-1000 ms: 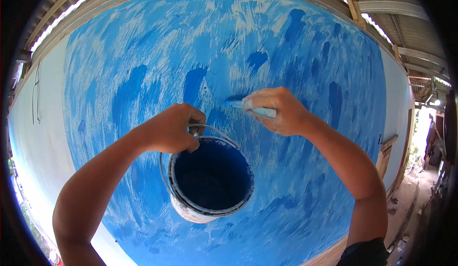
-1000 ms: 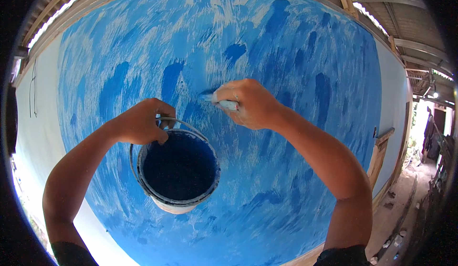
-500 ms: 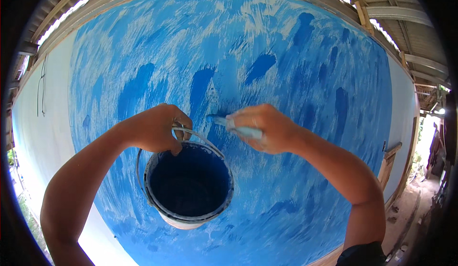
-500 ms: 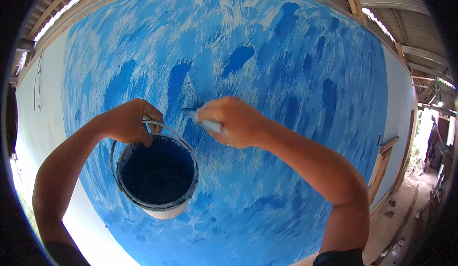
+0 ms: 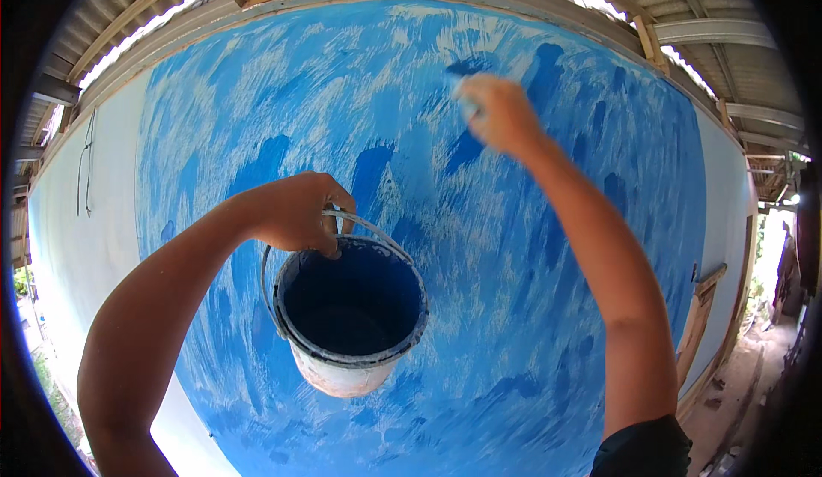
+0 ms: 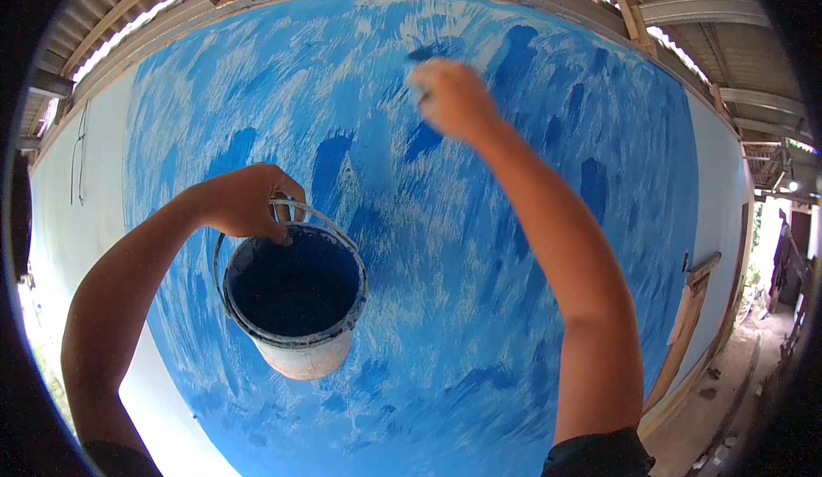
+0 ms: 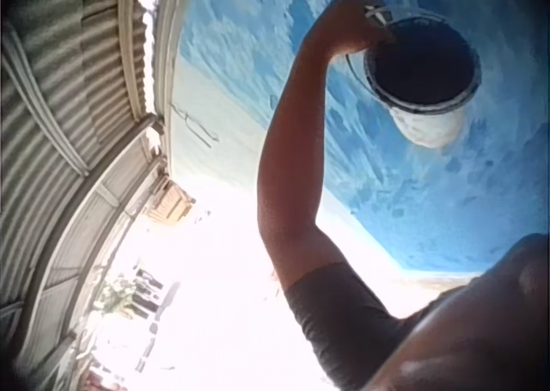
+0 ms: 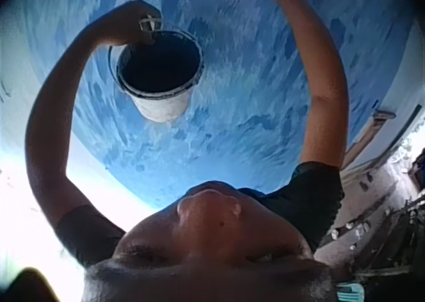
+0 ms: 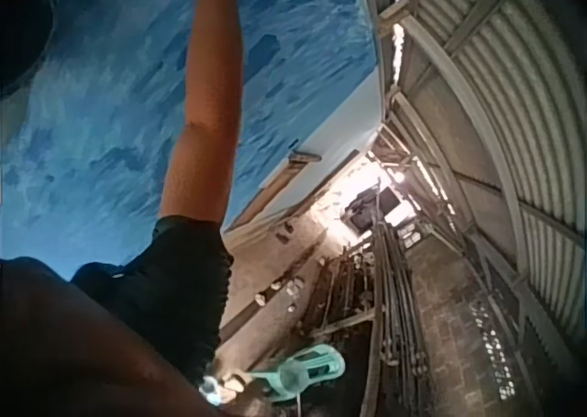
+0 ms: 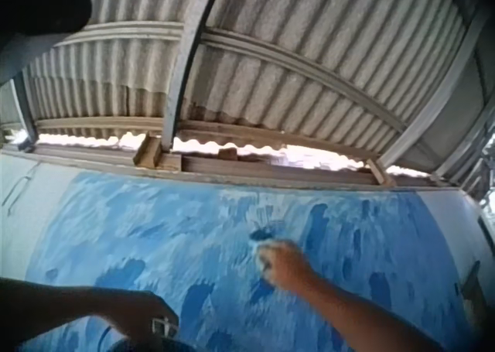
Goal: The person paints a large blue circular mural on an exterior wall using a paintbrush and a bucket of blue paint.
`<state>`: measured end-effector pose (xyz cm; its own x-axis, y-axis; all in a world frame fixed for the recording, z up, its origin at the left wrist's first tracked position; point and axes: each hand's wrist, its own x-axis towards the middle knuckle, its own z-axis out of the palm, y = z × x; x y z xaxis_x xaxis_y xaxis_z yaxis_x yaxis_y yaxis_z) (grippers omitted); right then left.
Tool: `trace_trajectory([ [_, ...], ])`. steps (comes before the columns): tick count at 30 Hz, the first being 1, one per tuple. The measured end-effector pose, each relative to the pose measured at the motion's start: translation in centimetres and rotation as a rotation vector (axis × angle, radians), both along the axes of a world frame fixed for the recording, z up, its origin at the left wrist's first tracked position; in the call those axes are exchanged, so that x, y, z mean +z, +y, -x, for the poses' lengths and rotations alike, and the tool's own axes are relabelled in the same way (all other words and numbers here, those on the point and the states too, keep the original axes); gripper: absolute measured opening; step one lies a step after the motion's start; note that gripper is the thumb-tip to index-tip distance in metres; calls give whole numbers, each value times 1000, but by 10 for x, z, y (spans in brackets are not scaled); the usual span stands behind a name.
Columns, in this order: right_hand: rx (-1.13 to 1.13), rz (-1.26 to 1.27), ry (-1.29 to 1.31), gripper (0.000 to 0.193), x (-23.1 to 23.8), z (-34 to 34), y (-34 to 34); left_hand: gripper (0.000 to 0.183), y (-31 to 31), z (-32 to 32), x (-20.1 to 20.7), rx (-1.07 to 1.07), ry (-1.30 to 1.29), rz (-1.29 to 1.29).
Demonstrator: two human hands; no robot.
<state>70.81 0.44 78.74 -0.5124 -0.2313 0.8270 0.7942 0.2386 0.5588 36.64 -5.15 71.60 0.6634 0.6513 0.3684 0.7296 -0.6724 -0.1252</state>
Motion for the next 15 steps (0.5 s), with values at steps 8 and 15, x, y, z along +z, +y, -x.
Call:
trace_trajectory([
  [8, 352, 641, 7, 15, -24, 61, -40, 36, 10, 5, 17, -47, 5, -39],
  [15, 318, 110, 434, 13, 77, -48, -28, 37, 15, -8, 24, -59, 11, -80],
])
